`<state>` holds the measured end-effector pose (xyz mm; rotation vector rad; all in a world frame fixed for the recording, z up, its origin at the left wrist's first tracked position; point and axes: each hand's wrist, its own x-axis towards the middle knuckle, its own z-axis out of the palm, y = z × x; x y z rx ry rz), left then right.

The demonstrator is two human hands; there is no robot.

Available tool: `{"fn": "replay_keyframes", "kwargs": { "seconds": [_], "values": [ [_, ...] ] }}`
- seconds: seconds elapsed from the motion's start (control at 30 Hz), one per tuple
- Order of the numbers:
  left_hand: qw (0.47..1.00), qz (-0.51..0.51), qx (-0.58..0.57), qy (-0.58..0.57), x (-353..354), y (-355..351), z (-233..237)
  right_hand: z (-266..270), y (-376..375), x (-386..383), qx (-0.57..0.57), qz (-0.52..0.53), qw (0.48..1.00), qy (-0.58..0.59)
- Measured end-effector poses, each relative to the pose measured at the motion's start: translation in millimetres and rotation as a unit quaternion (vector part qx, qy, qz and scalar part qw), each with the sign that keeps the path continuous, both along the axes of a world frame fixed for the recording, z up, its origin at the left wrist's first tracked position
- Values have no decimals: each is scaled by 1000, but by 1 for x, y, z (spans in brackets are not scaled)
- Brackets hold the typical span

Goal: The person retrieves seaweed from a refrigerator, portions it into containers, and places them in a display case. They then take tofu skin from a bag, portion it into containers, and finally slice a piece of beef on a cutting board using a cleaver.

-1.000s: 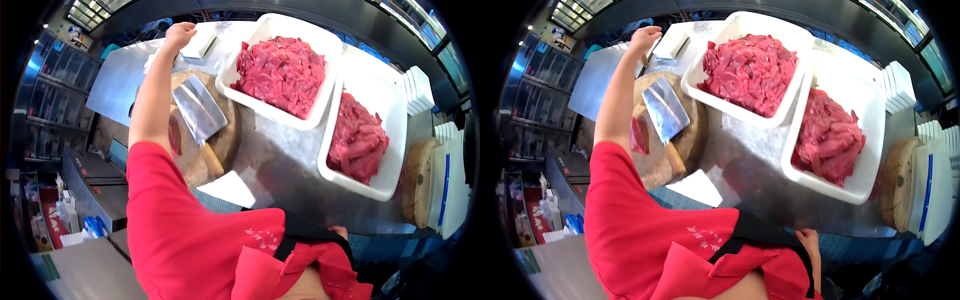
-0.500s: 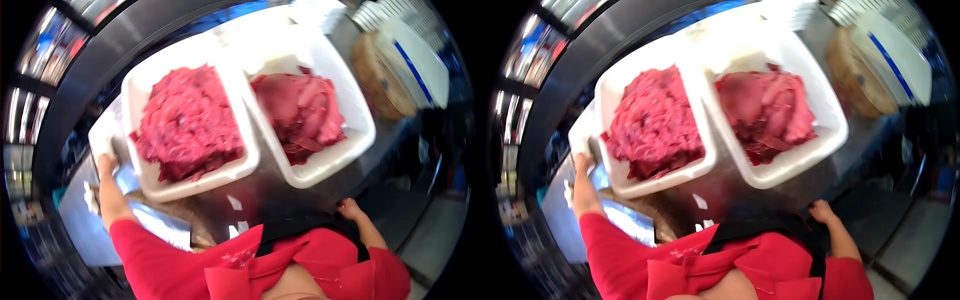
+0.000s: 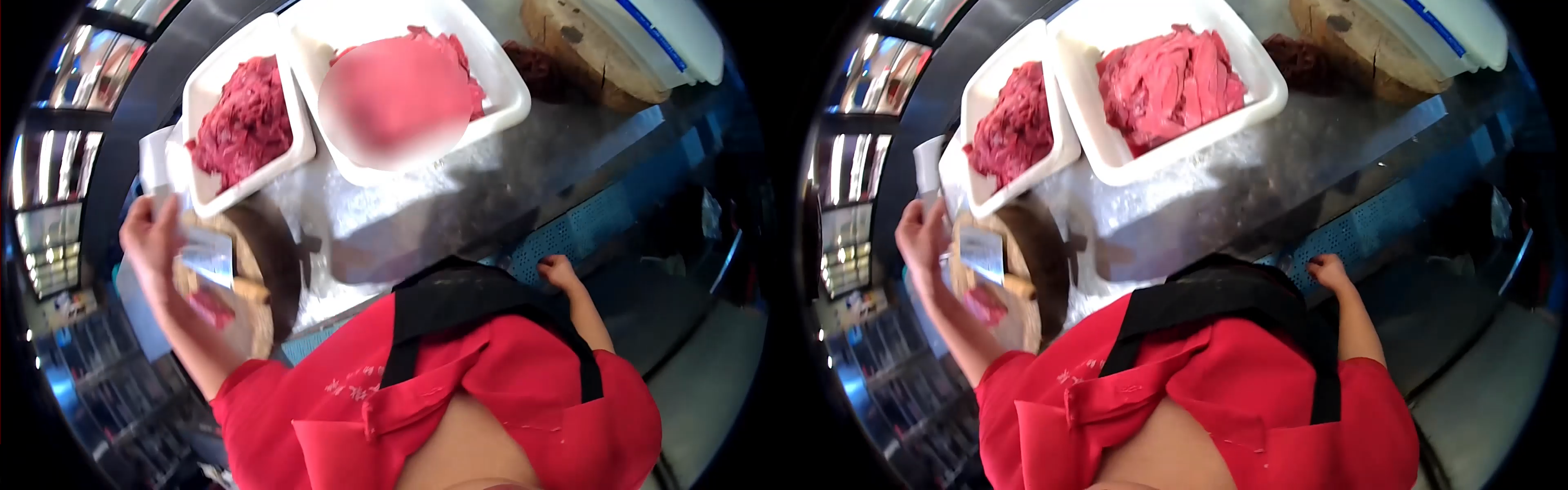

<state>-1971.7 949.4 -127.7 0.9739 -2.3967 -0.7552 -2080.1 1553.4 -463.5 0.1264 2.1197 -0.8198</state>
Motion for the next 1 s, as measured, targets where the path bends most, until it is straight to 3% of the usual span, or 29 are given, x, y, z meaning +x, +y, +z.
{"fn": "replay_keyframes", "kwargs": {
  "seconds": [0.07, 0.1, 0.13, 0.17, 0.2, 0.23, 0.3, 0.37, 0.43, 0.47, 0.57, 0.6, 0.63, 0.7, 0.73, 0.77, 0.83, 0.93, 1.0],
  "values": [
    [995, 39, 82, -27, 1, 99, -21, -26, 37, -4, -23, 5, 1000, 4],
    [995, 44, 43, -78, -6, 153, -29, -32, 58, -3, -16, 23, 999, 21],
    [995, 11, -75, -66, 3, 166, -80, -33, 84, -3, -5, 34, 999, 41],
    [998, -12, -29, -47, -6, 205, -92, -35, 113, -3, 3, 48, 996, 75],
    [993, 41, 16, -106, -6, 213, -130, -39, 136, -2, 9, 60, 992, 107],
    [979, 55, -143, -135, -11, 222, -162, -35, 154, -3, 25, 58, 990, 123],
    [960, 110, -185, -178, -21, 243, -210, -34, 192, -4, 43, 60, 988, 134],
    [941, 146, -164, -258, -29, 248, -256, -31, 221, -16, 89, 72, 987, 112],
    [944, 140, -126, -271, -37, 240, -289, -40, 239, -36, 54, 89, 991, 83],
    [939, 139, -111, -293, -47, 246, -288, -47, 249, -50, 39, 144, 982, 120],
    [915, 138, -96, -367, -63, 225, -289, -22, 250, -118, -22, 153, 978, 141],
    [908, 180, -130, -355, -72, 233, -281, -1, 248, -147, -32, 132, 980, 146],
    [881, 233, -256, -321, -76, 234, -284, 0, 250, -177, -39, 124, 974, 184],
    [908, 220, -253, -251, -92, 258, -245, 20, 258, -239, -73, 97, 965, 234],
    [929, 198, -184, -252, -113, 298, -209, 32, 267, -266, -62, 96, 965, 237],
    [945, 275, -63, -165, -104, 271, -238, 42, 279, -292, -90, 63, 957, 269],
    [948, 276, -98, -127, -136, 326, -220, 45, 316, -342, -115, 17, 949, 292],
    [964, 207, -123, -117, -210, 407, -225, 24, 407, -382, -2, 9, 968, 251],
    [979, 121, -101, -130, -265, 457, -233, 22, 469, -388, 164, 80, 967, 176]
  ]
}}
